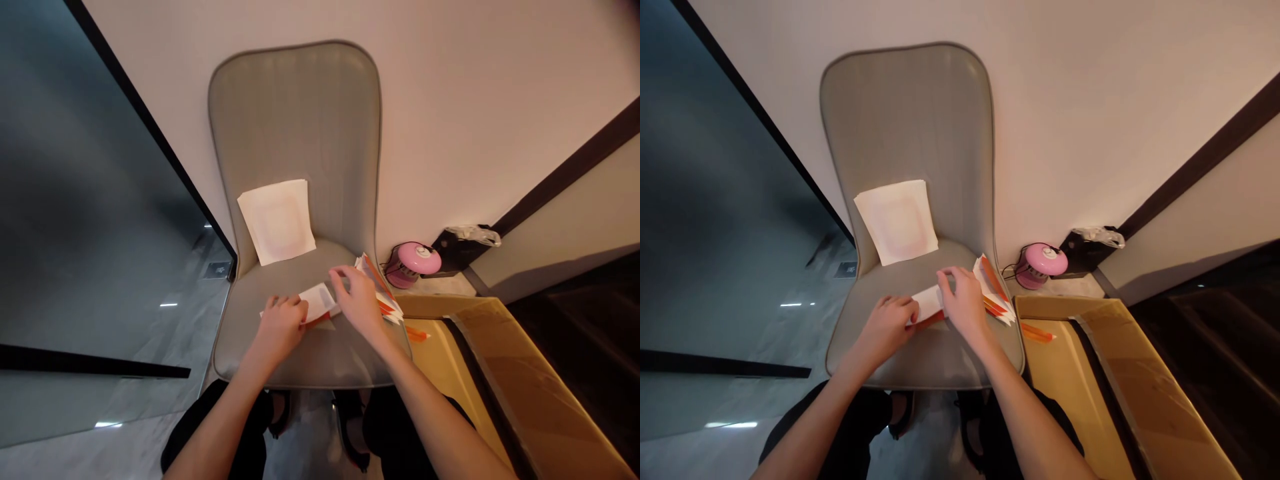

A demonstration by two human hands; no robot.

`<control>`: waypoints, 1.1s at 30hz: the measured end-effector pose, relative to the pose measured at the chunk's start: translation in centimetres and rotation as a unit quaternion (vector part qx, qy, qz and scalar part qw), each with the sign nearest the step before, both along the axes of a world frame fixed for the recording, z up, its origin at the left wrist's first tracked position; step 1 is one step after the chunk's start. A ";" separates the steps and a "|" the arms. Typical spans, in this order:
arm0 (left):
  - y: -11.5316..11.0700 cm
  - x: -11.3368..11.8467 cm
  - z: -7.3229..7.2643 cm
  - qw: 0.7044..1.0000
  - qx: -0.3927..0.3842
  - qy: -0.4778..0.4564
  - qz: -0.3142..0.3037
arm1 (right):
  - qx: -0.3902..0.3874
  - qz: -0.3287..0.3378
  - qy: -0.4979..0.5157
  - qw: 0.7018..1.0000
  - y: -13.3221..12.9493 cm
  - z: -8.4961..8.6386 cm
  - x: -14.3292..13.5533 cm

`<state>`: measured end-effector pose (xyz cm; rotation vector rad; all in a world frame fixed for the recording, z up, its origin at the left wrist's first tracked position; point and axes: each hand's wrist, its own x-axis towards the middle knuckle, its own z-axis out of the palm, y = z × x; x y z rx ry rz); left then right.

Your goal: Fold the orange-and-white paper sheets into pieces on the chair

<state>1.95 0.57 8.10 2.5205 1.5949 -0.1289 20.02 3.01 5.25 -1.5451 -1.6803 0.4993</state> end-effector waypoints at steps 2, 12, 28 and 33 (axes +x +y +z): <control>-0.9 0.3 -0.2 0.999 -0.025 -0.005 -0.029 | 0.013 0.006 0.019 1.000 -0.2 0.1 0.2; -2.6 1.5 -0.3 0.990 -0.101 -0.064 -0.072 | -0.125 0.110 -0.041 0.985 -0.2 -0.7 -0.4; -4.7 3.9 -2.5 0.997 -0.068 0.037 0.008 | -0.199 0.150 -0.258 0.934 0.3 -1.4 -0.9; -4.3 2.8 -2.5 0.999 -0.027 0.026 0.029 | -0.153 0.123 -0.215 0.957 0.8 -1.3 -1.1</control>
